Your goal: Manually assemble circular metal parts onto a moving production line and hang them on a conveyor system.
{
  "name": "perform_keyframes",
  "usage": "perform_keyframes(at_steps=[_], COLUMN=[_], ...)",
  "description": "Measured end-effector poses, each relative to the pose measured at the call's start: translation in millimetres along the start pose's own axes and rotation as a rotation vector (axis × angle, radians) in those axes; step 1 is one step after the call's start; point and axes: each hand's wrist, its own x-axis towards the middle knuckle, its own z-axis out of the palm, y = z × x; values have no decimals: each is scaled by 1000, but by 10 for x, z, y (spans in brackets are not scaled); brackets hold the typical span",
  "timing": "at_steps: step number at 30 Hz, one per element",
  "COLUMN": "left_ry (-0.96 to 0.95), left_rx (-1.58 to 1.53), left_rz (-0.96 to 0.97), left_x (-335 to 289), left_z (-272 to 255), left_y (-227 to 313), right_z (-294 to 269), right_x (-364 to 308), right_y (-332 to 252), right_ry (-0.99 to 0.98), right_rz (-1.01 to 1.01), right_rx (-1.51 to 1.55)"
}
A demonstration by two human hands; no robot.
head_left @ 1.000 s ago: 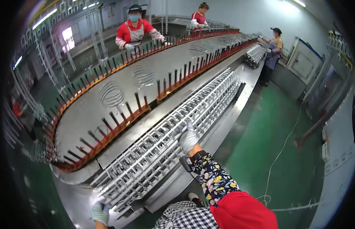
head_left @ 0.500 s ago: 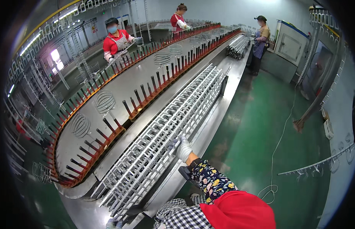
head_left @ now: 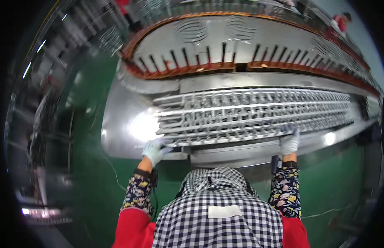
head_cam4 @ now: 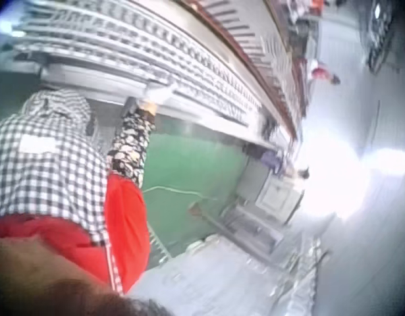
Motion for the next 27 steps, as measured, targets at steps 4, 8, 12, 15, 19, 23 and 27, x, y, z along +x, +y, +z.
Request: perform_keyframes(at_steps=[4,8,12,15,19,23,27], left_ry=[39,115,220,127,191,200,288], left_rx=[-19,151,67,133,104,279,715], left_rz=[109,221,213,141,168,2,-225], left_x=[35,28,-39,-49,35,43,-30], left_z=[14,159,223,276,372,458,488], left_y=[-130,-204,-177,-243,-152,-36,547], right_z=[26,388,-127,74,696,873,1014], right_x=[183,-347,-70,-246,-202,592,1625], right_y=[69,-54,-319,-1023,-1635,-1718,-2303], right_ry=[114,109,156,80,41,-228,-245], right_rz=[92,-62,244,-87,-294,-72,-55], right_rx=[3,-126,-928,-1152,-1111,-1203,-1282])
